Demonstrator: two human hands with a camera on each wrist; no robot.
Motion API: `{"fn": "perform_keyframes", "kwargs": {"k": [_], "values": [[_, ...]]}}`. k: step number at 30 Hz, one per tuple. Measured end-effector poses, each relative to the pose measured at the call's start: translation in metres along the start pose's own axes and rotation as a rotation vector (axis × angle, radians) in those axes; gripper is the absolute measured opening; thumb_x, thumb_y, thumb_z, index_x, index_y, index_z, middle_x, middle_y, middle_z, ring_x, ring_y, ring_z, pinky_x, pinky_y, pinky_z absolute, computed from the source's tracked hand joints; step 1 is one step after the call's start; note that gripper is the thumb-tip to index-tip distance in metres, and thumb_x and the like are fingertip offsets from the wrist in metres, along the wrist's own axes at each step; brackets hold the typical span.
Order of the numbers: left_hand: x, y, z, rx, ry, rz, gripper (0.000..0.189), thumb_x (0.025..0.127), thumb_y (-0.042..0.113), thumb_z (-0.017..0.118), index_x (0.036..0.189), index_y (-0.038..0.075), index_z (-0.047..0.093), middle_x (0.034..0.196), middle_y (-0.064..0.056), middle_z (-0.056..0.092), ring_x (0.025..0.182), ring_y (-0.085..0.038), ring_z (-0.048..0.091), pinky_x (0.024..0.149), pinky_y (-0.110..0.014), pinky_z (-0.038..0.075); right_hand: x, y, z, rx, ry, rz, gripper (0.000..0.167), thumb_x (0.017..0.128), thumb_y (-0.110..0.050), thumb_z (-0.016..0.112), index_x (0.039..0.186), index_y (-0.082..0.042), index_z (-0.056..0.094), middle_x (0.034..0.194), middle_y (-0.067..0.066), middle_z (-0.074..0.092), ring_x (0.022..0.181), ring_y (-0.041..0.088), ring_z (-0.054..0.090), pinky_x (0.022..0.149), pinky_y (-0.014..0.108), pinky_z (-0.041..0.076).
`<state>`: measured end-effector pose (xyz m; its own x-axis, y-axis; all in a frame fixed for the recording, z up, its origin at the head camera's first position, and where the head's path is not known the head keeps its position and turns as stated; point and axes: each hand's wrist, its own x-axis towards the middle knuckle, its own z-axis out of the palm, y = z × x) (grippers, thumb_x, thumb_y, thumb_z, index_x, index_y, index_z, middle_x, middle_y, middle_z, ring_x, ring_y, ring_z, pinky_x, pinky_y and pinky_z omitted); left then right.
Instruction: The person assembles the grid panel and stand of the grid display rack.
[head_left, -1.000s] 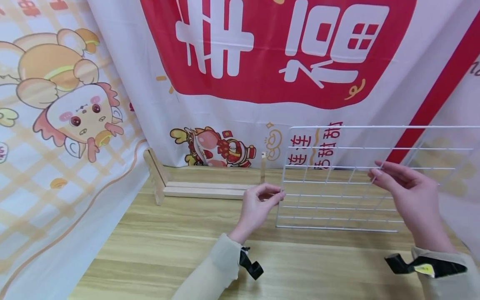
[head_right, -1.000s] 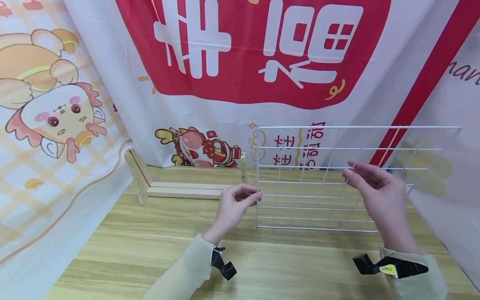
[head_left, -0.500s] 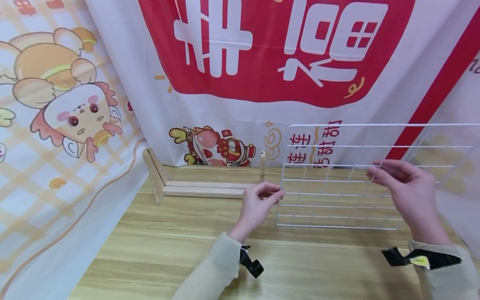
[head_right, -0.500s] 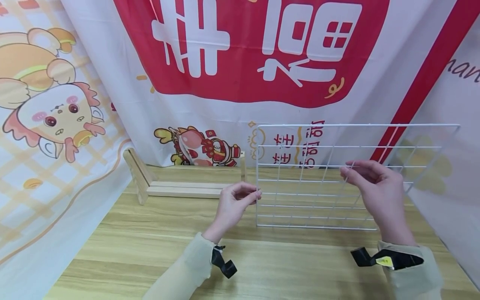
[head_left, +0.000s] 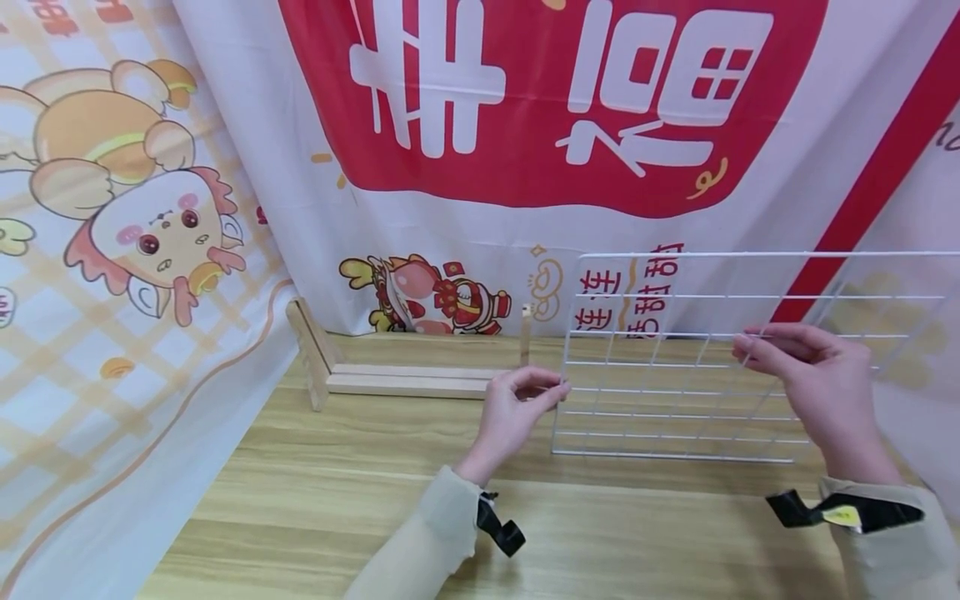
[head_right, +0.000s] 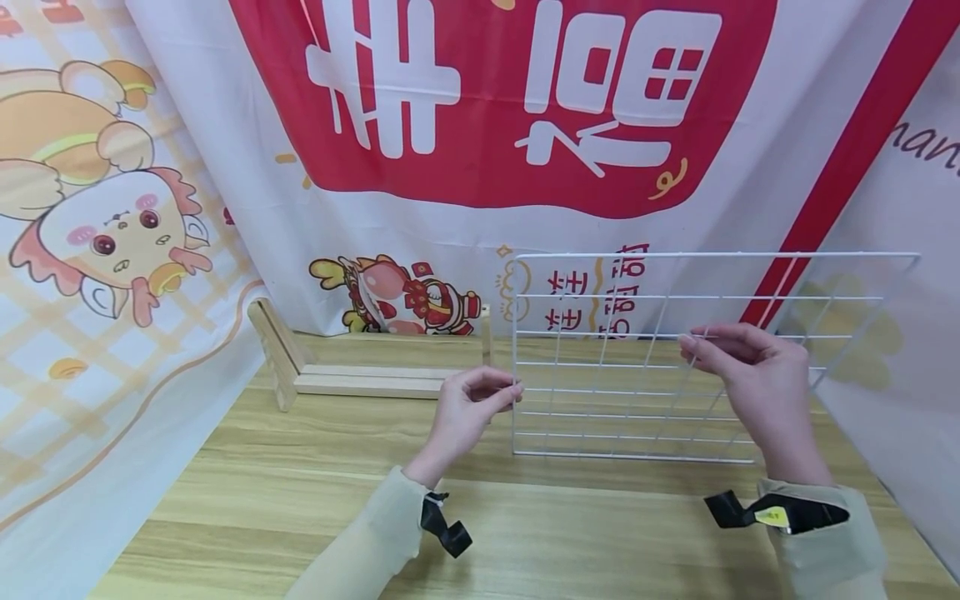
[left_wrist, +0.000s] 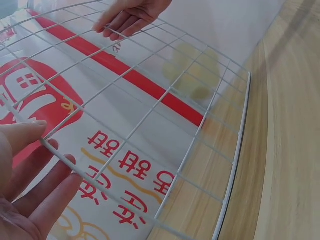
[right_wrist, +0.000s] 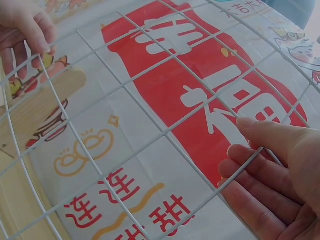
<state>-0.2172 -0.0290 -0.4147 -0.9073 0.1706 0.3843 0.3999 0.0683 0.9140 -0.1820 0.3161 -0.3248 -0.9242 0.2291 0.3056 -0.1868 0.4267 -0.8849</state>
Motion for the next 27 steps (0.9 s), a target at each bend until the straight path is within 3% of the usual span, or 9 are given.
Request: {"fn": "perform_keyframes", "kwargs": {"k": [7,15,23,27], "values": [[-0.002,-0.005,-0.017,0.038,-0.025,0.001,0.024,0.091,0.029,0.079,0.112,0.016,0.076,0.105,0.006,0.075,0.092,-0.016,0.071,0.079,-0.032,0.060,-0.001,0.000,-0.001,0.013,0.002,0.012,0.045,0.093,-0.029,0.077,0.126,-0.001,0.067,0.094,-0.012,0.076,0.081,0.005,0.073,0.079,0.008,0.049],[-0.011,-0.026,-0.052,0.100,-0.004,-0.034,0.024,0.091,0.028,0.080,0.111,0.015,0.077,0.111,0.002,0.074,0.099,-0.015,0.070,0.088,-0.031,0.057,-0.002,-0.002,0.001,0.001,0.033,0.016,0.046,0.091,-0.031,0.079,0.125,-0.002,0.068,0.094,-0.011,0.075,0.080,0.005,0.073,0.078,0.010,0.051],[-0.019,-0.037,-0.103,0.179,0.121,-0.080,0.025,0.088,0.028,0.083,0.109,0.016,0.078,0.106,0.004,0.075,0.096,-0.017,0.070,0.084,-0.030,0.058,-0.002,0.000,0.002,0.008,0.037,-0.004,0.042,0.091,-0.027,0.079,0.123,-0.003,0.069,0.095,-0.007,0.076,0.080,0.006,0.074,0.080,0.010,0.050],[-0.021,-0.041,-0.128,0.164,0.197,-0.127,0.034,0.084,0.027,0.086,0.113,0.014,0.076,0.107,0.002,0.075,0.098,-0.018,0.070,0.086,-0.029,0.058,-0.002,-0.001,0.002,0.015,0.041,-0.004,0.040,0.091,-0.026,0.079,0.122,-0.002,0.070,0.095,-0.005,0.077,0.080,0.007,0.074,0.080,0.010,0.051]]}}
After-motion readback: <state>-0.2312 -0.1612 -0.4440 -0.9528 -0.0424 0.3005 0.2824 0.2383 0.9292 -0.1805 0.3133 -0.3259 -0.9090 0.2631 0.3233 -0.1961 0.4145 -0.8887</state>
